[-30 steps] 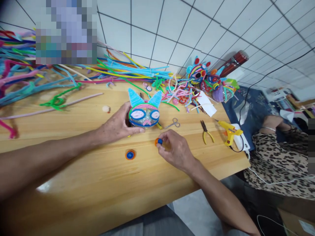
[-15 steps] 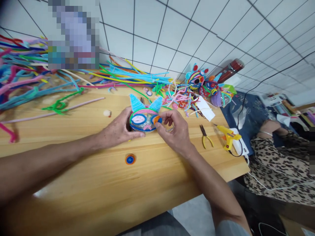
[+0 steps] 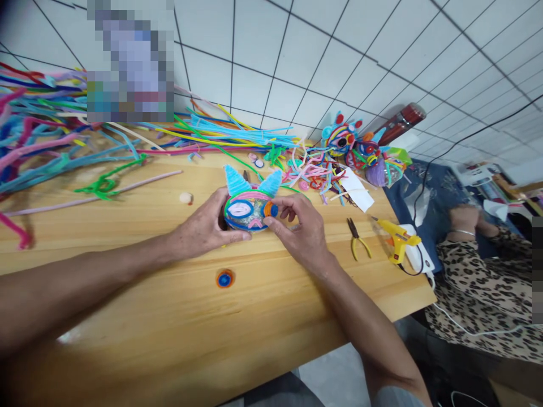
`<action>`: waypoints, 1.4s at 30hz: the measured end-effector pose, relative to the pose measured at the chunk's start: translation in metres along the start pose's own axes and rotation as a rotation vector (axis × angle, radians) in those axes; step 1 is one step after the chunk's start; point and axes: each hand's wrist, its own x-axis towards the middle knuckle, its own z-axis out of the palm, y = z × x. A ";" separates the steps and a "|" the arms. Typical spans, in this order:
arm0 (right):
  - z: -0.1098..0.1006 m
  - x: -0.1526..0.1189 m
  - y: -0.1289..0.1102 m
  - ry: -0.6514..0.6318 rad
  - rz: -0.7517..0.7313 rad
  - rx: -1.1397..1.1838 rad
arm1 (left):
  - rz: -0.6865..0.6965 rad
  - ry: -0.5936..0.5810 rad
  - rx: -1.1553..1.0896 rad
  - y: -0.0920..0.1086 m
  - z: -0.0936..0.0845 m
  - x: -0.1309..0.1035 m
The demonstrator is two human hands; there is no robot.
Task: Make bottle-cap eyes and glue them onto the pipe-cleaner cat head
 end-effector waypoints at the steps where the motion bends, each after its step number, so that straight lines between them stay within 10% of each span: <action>1: 0.001 0.000 0.000 0.005 -0.006 0.007 | -0.002 0.001 0.001 0.000 0.000 0.000; 42: 0.004 0.000 0.000 0.037 -0.142 -0.054 | 0.025 0.011 -0.034 -0.003 0.003 -0.001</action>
